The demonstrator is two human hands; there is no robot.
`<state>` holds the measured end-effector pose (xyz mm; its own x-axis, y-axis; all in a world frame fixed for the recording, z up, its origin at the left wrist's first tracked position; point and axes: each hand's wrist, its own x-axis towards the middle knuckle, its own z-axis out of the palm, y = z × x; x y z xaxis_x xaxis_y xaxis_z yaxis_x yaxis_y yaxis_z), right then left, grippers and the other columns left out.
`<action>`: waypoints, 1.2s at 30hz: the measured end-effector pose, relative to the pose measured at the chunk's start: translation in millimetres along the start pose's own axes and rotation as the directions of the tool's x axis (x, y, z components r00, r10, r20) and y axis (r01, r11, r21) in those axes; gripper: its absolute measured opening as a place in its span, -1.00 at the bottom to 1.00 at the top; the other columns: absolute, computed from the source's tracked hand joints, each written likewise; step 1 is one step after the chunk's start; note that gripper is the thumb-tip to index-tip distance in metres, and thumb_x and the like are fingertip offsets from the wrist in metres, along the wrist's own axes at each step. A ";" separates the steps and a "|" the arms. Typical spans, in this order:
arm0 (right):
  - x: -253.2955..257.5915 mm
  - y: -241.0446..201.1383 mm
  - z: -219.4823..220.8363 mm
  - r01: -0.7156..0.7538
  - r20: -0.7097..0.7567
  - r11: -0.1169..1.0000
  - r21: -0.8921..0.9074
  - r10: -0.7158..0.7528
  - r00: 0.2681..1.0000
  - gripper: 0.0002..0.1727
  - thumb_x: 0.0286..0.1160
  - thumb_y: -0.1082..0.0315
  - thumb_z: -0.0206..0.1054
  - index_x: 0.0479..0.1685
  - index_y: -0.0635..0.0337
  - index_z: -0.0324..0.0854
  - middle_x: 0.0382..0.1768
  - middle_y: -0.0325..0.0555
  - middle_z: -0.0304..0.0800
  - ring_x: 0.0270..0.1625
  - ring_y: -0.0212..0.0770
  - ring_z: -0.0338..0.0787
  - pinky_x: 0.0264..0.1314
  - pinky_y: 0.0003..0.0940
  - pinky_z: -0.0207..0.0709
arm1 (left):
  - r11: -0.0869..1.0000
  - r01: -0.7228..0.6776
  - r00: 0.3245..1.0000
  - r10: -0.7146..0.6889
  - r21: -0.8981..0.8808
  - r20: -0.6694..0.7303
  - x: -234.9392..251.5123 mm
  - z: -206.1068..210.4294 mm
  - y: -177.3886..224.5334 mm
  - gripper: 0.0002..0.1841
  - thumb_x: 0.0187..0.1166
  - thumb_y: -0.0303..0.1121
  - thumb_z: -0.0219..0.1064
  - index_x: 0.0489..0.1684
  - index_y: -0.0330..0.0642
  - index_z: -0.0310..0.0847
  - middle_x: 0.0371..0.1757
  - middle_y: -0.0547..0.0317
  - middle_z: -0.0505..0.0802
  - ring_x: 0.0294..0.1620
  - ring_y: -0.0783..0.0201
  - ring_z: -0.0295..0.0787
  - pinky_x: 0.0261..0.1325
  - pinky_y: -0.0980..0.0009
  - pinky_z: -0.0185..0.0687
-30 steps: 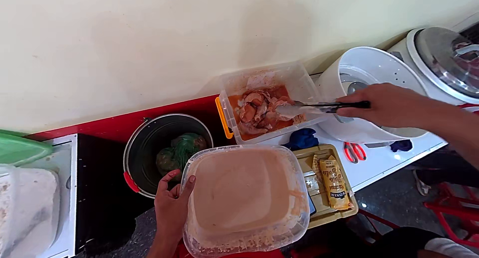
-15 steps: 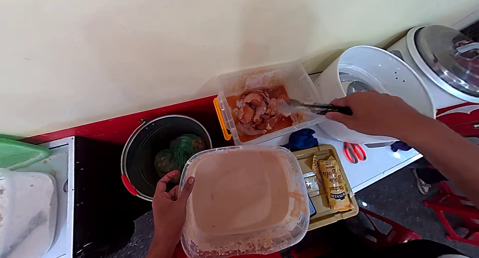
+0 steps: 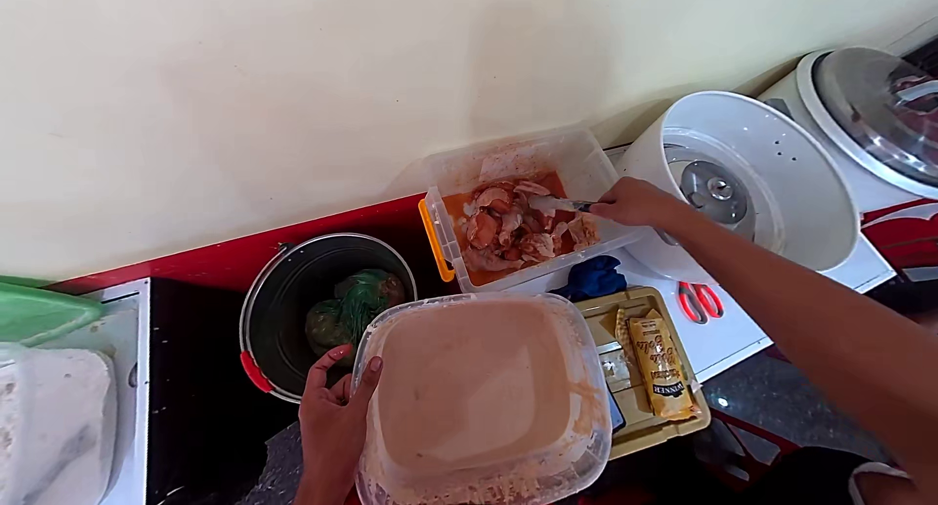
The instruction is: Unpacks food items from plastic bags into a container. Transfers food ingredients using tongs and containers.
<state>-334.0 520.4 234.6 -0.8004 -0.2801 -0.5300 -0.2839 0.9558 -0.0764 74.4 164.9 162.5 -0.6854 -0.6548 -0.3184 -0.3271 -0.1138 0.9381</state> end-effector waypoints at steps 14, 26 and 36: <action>-217.2 -74.4 -10.6 0.315 0.352 0.926 -0.209 -0.229 0.907 -0.52 0.66 -0.33 0.12 0.08 -0.27 0.76 -0.23 -0.37 0.78 -0.15 -0.29 0.78 -0.14 -0.09 0.66 | 0.999 0.035 0.999 -0.035 0.022 -0.013 0.8 1.2 4.6 -0.42 0.43 -0.33 0.58 0.41 -0.22 0.45 -0.63 0.13 0.77 -0.71 0.26 0.72 -0.62 0.40 0.73; -39.5 -66.6 -50.5 -0.104 -0.017 0.960 -0.259 0.103 0.995 -0.41 0.65 -0.13 0.27 -0.44 0.30 0.68 -0.29 0.28 0.76 -0.10 0.34 0.80 -0.15 0.46 0.54 | 1.000 0.019 1.000 -0.019 0.008 -0.008 -1.0 0.1 4.7 -0.40 0.43 -0.31 0.58 0.43 -0.24 0.42 -0.67 0.14 0.72 -0.76 0.26 0.64 -0.66 0.40 0.68; -28.9 -22.3 -13.8 -0.081 -0.118 0.995 -0.060 0.074 0.990 -0.60 0.74 -0.07 0.22 -0.09 0.01 0.84 -0.24 0.09 0.84 -0.10 0.20 0.82 -0.16 0.39 0.59 | 1.000 0.021 1.000 -0.021 0.007 -0.015 3.0 1.7 -0.4 -0.41 0.42 -0.29 0.58 0.41 -0.22 0.45 -0.66 0.13 0.73 -0.77 0.26 0.63 -0.67 0.40 0.68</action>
<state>-311.8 505.9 263.3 -0.8760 -0.2175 -0.4304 -0.2489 0.9684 0.0174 71.4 164.2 160.9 -0.6687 -0.6634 -0.3357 -0.3457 -0.1224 0.9303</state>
